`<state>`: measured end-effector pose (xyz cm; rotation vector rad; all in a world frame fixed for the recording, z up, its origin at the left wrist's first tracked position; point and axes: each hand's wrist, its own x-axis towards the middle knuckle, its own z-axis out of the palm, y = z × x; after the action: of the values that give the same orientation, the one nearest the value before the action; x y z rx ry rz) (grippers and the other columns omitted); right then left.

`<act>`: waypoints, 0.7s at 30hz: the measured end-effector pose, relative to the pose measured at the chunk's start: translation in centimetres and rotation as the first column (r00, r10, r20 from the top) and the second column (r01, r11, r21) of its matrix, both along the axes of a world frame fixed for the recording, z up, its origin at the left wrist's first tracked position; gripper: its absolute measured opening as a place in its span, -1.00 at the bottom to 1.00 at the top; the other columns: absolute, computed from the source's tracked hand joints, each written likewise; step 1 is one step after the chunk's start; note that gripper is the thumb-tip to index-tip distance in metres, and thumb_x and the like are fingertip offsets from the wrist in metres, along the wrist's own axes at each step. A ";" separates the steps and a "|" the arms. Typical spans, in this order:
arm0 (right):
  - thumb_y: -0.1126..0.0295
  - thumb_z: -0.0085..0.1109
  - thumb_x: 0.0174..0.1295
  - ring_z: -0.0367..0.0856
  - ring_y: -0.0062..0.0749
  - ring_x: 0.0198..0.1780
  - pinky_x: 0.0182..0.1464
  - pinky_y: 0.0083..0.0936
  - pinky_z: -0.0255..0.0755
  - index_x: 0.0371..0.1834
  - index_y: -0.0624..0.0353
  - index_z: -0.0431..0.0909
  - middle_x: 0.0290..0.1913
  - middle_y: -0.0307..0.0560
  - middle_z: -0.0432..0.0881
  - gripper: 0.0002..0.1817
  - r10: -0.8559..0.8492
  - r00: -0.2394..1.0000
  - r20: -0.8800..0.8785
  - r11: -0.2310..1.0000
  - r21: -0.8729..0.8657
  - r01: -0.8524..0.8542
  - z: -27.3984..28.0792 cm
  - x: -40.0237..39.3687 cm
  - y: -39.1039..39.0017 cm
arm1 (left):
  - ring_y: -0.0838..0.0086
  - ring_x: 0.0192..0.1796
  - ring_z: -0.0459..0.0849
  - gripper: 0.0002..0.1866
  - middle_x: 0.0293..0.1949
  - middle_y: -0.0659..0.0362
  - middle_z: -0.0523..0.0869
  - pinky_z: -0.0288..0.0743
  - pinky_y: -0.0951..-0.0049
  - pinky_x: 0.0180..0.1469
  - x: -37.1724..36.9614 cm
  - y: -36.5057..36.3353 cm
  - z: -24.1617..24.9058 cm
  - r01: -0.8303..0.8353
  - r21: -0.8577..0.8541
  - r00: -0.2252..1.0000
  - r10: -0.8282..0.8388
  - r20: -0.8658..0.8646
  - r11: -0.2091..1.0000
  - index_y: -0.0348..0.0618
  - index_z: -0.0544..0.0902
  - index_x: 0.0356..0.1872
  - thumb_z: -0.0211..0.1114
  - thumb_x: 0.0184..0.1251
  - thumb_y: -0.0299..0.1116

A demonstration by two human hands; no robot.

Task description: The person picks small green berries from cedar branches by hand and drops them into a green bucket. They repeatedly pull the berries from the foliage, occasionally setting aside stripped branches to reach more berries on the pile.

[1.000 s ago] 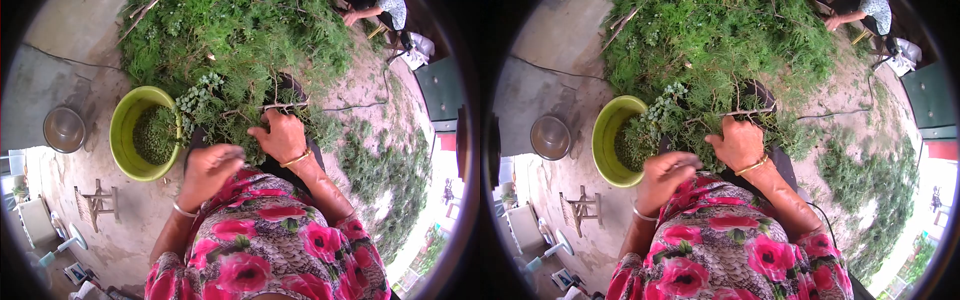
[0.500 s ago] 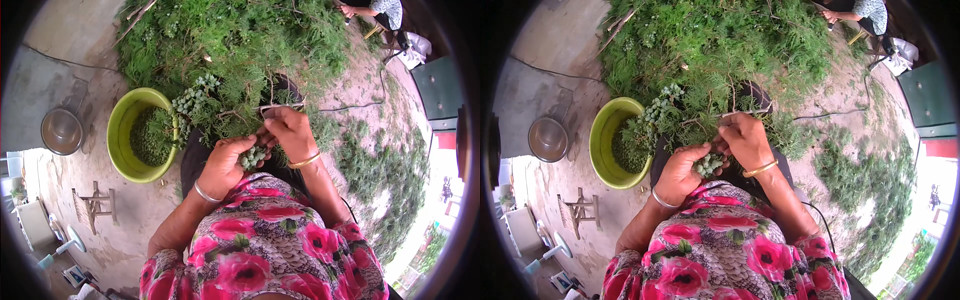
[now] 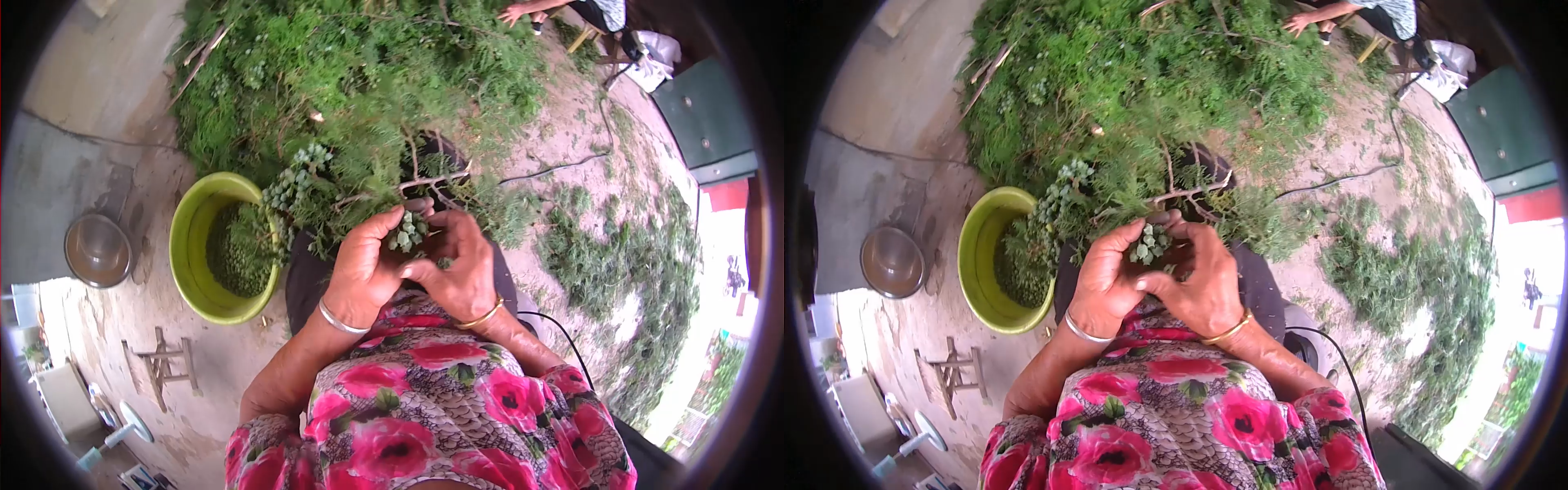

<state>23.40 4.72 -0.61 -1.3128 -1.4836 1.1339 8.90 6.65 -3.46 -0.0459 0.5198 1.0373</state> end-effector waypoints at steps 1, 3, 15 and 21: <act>0.18 0.61 -0.23 0.66 -0.17 -0.23 -0.21 -0.38 0.54 0.01 0.34 0.40 -0.17 0.07 0.62 -0.23 -0.036 0.996 0.081 0.998 0.045 0.033 -0.7 -0.3 0.3 | 0.20 0.09 0.58 -0.63 0.04 -0.05 0.61 0.44 0.18 0.24 0.1 0.4 0.0 0.042 -0.016 0.998 -0.041 0.036 0.999 -0.39 0.50 0.10 0.11 0.39 -0.35; 0.23 0.57 -0.19 0.66 -0.13 -0.26 -0.19 -0.35 0.54 -0.01 0.32 0.42 -0.25 0.07 0.63 -0.31 -0.107 0.977 0.185 0.991 0.097 0.090 -0.2 -0.4 0.9 | 0.21 0.08 0.58 -0.64 0.04 -0.04 0.61 0.44 0.20 0.23 0.9 0.8 -0.9 0.040 -0.008 0.999 -0.040 -0.005 0.999 -0.37 0.50 0.10 0.12 0.39 -0.36; 0.42 0.37 -0.05 0.64 -0.48 -0.38 -0.28 -0.51 0.53 -0.19 0.33 0.53 -0.37 -0.01 0.66 -0.64 -0.039 0.999 0.004 0.993 -0.109 0.040 -2.1 1.3 1.7 | 0.42 -0.15 0.65 -0.81 -0.17 0.12 0.68 0.56 0.36 0.03 1.8 -0.7 -1.0 -0.107 -0.159 0.979 0.075 -0.191 0.981 -0.23 0.60 -0.10 0.25 0.34 -0.39; 0.42 0.34 -0.04 0.64 -0.39 -0.43 -0.31 -0.47 0.52 -0.23 0.33 0.54 -0.40 0.03 0.65 -0.68 -0.033 0.972 0.234 0.999 0.020 0.029 -1.7 1.2 1.8 | 0.40 -0.14 0.64 -0.78 -0.18 0.11 0.69 0.56 0.33 0.00 2.1 -0.6 -2.6 -0.122 -0.112 0.976 0.098 -0.196 0.986 -0.22 0.61 -0.10 0.25 0.35 -0.32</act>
<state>24.60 6.52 -2.30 -1.4944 -1.6315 0.9697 10.96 6.07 -6.03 -0.0867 0.7618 1.1230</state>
